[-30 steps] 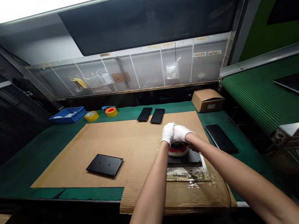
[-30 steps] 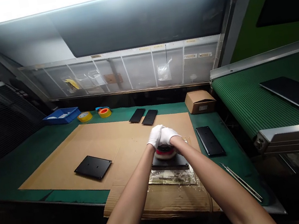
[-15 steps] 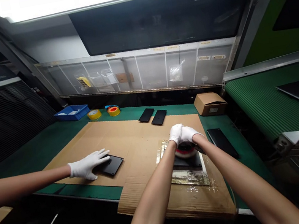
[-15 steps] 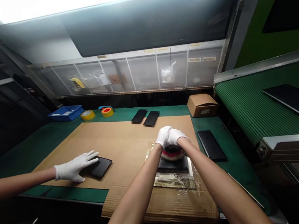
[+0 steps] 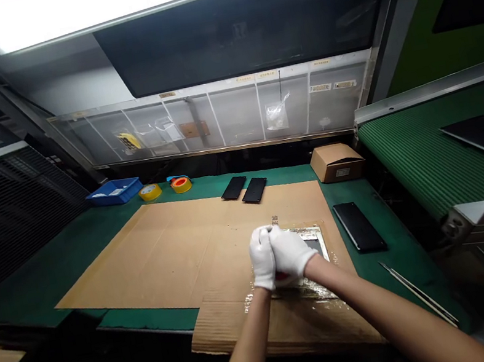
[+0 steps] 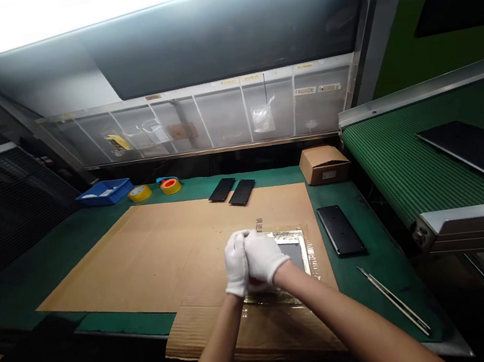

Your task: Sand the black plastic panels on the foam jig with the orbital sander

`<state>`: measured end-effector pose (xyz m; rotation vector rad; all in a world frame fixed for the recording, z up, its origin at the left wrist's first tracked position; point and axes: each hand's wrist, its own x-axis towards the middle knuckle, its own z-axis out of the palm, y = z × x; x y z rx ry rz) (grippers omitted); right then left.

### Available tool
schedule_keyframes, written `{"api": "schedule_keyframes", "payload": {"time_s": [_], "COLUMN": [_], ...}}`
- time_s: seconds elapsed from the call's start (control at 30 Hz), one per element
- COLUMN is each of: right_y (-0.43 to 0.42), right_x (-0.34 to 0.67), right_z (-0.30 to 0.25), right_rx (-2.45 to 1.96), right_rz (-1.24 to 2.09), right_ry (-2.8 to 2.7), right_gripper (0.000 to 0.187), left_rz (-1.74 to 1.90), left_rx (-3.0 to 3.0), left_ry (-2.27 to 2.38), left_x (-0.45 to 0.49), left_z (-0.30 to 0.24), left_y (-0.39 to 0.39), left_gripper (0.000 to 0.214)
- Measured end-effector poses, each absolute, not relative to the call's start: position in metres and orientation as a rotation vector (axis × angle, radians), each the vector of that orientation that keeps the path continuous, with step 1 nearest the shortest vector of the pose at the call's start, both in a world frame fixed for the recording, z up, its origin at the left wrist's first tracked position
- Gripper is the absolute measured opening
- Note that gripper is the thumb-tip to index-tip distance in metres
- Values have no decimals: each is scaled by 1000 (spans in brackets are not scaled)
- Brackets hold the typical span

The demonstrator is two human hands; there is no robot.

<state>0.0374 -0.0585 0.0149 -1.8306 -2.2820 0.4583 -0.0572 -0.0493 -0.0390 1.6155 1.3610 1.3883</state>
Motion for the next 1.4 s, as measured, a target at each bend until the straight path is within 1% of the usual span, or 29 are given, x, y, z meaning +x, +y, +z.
{"api": "schedule_keyframes", "payload": {"time_s": [0.07,0.13,0.23,0.37,0.47,0.53,0.6,0.7,0.8,0.87,0.93,1.07,1.13,1.2,1.3,1.4], "right_y": [-87,-106,-105,-60,-25,-19,-31,-75,-119,-129,-121,-68,-45,-34,-48,-87], "right_x": [35,34,43,71,91,98,99,89,77,76,82,108,122,133,145,146], "right_z": [3,-7,-10,5,16,19,17,8,-2,-4,-3,8,12,13,6,-4], "right_rx": [-1761,-1757,-1772,-1976,-2118,-2153,-2171,-2120,-1984,-1935,-1974,-2188,-2239,-2252,-2264,-2306], "right_rz": [312,211,267,545,577,562,540,501,432,402,440,544,526,500,488,505], "right_ry": [-2393,-2442,-2400,-2123,-1979,-1959,-1937,-1966,-2089,-2131,-2109,-1935,-1899,-1908,-1891,-1787], "right_gripper": [54,46,46,54,54,54,53,45,41,42,45,53,52,50,46,41], "left_rz": [1448,1524,1521,1296,1232,1216,1211,1278,1375,1402,1361,1160,1115,1097,1079,1104], "left_rx": [1577,1523,1495,1549,1548,1545,1541,1577,1614,1616,1628,1589,1564,1552,1549,1608], "left_ry": [1318,1302,1298,1218,1159,1147,1156,1193,1237,1252,1238,1136,1101,1086,1077,1101], "left_x": [-49,-52,-51,-18,11,21,21,6,-12,-15,-8,26,46,61,71,67], "left_z": [-55,-65,-63,-38,-23,-21,-27,-44,-58,-60,-56,-41,-36,-35,-37,-37], "left_y": [-70,-90,-93,-34,15,27,15,-37,-89,-103,-91,-24,5,18,4,-39], "left_gripper": [40,37,32,28,37,38,34,27,31,33,32,27,28,29,29,27]}}
